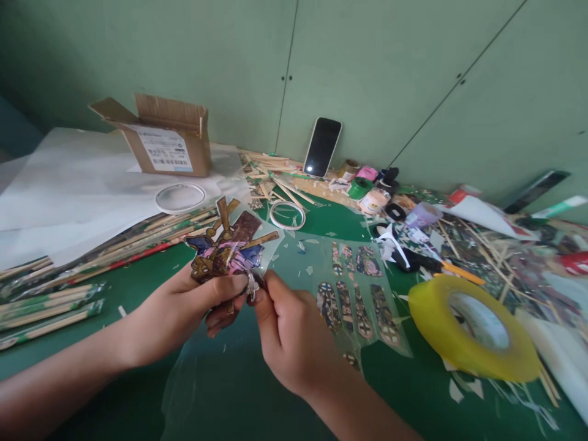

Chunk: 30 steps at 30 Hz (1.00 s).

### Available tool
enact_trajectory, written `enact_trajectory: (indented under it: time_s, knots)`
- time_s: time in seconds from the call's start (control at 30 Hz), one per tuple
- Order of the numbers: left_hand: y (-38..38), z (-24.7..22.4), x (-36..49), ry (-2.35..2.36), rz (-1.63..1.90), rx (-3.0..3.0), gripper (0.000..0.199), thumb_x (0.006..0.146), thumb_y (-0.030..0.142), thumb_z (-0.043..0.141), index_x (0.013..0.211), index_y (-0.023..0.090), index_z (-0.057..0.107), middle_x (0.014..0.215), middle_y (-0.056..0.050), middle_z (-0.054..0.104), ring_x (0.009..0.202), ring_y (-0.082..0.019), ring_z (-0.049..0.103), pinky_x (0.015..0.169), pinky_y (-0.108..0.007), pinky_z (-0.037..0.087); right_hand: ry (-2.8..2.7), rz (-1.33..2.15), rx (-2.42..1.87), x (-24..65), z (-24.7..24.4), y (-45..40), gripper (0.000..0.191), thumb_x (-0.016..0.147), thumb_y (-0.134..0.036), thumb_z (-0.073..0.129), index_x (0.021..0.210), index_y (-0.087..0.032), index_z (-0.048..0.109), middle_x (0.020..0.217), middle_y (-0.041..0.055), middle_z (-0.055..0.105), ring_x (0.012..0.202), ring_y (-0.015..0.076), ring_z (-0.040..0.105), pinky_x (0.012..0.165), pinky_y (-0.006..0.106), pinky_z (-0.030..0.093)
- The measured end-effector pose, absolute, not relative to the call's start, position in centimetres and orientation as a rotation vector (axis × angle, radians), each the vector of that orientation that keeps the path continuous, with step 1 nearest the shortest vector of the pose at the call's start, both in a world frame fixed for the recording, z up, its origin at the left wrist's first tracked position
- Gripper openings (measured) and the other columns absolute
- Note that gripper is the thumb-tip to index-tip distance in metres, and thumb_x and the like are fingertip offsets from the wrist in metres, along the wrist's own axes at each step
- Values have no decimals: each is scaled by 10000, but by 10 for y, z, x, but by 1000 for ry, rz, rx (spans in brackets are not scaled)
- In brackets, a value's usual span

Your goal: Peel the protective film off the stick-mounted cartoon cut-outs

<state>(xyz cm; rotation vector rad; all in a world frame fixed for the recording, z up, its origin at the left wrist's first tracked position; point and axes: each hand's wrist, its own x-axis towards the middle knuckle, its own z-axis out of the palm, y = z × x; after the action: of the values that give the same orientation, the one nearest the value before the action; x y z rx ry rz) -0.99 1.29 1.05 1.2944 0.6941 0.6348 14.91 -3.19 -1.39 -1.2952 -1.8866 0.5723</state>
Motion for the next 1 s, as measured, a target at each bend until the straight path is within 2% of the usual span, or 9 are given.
enact_trajectory:
  time_s: [0.2,0.5,0.73,0.9,1.0]
  knots:
    - [10,14,-6,672,633,1176,306,905,255,445,613,168,475,450,71,363,431,-63,380,453,-193,364,-1922,525,-1294,149,-14,-30,195,947,-211,336,761,-219,393,501,-78,354,366,91,365,385,241,227]
    - [15,18,-13,677,527,1205,301,878,226,458,581,173,463,458,62,371,426,-71,397,449,-203,349,-1972,788,-1196,162,-13,-30,257,977,-295,346,752,-205,433,535,-63,381,424,86,380,416,225,278]
    - [16,20,-12,668,493,1221,280,848,190,462,569,173,461,471,59,367,425,-69,383,433,-198,334,-2018,747,-1244,164,-12,-31,288,972,-311,360,722,-201,452,519,-56,373,435,94,381,412,230,266]
    - [14,21,-11,598,470,1168,316,855,198,436,540,174,431,452,58,332,421,-71,373,449,-204,337,-1926,891,-1079,163,-14,-30,269,981,-293,363,758,-197,480,534,-65,376,423,76,356,428,219,296]
    - [13,20,-11,606,487,1162,300,880,232,438,589,167,480,455,55,363,434,-75,386,463,-205,353,-1927,745,-1087,159,-15,-31,234,968,-250,383,748,-209,450,535,-64,397,425,79,386,428,217,295]
